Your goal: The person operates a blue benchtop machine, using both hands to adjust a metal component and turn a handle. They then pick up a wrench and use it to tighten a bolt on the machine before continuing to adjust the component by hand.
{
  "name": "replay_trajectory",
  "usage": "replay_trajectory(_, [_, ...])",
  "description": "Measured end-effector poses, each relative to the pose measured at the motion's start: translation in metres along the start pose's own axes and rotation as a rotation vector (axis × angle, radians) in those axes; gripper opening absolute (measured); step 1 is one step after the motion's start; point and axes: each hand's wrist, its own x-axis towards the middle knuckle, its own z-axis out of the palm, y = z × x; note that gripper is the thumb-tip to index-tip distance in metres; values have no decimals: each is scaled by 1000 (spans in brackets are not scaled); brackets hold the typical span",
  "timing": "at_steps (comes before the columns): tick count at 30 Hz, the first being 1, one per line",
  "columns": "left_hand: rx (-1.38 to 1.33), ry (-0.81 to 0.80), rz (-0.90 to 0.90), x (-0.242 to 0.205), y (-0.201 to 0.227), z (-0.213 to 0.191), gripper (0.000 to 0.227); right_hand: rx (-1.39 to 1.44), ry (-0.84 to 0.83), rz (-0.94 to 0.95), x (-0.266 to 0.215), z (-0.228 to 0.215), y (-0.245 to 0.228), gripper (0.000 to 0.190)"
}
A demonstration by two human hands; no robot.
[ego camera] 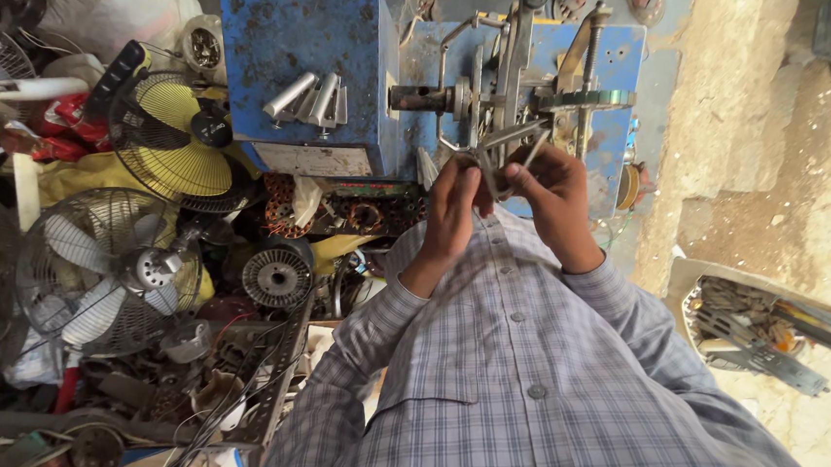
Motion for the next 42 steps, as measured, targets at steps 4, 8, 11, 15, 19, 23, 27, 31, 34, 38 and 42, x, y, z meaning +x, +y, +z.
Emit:
replay_trajectory(4, [197, 124, -86, -5, -11, -34, 19, -35, -30, 70, 2, -17, 20, 20])
replay_trajectory(8, [506, 94, -74, -14, -39, -76, 22, -173, 135, 2, 3, -60, 32, 20])
replay_trajectory(11, [501, 34, -74, -13, -60, -93, 20, -198, 114, 8, 15, -76, 46, 19])
replay_trajectory(15, [589, -42, 68, 9, -91, -82, 19, -358, 35, 27, 34, -88, 61, 23])
replay_trajectory(19, [656, -144, 179, 34, -91, -80, 18, -356, -148, 111, 61, -80, 76, 28])
replay_trajectory(23, [666, -154, 169, 34, -96, -76, 18, -307, -180, 149, 69, -80, 92, 27])
replay_trajectory(27, [515, 23, 52, 38, -101, -75, 20, -233, -125, 132, 73, -82, 106, 20])
replay_trajectory(31, [670, 202, 126, 50, -102, -76, 28, -232, -80, 82, 69, -85, 117, 13])
replay_trajectory(34, [743, 214, 57, 60, -93, -80, 28, -252, -21, 76, 72, -77, 123, 15])
replay_trajectory(38, [456, 154, 121, 71, -97, -63, 21, -209, 84, 84, 69, -86, 121, 19])
replay_trajectory(42, [571, 170, 222, 66, -91, -80, 19, -186, 77, 102, 64, -67, 129, 16])
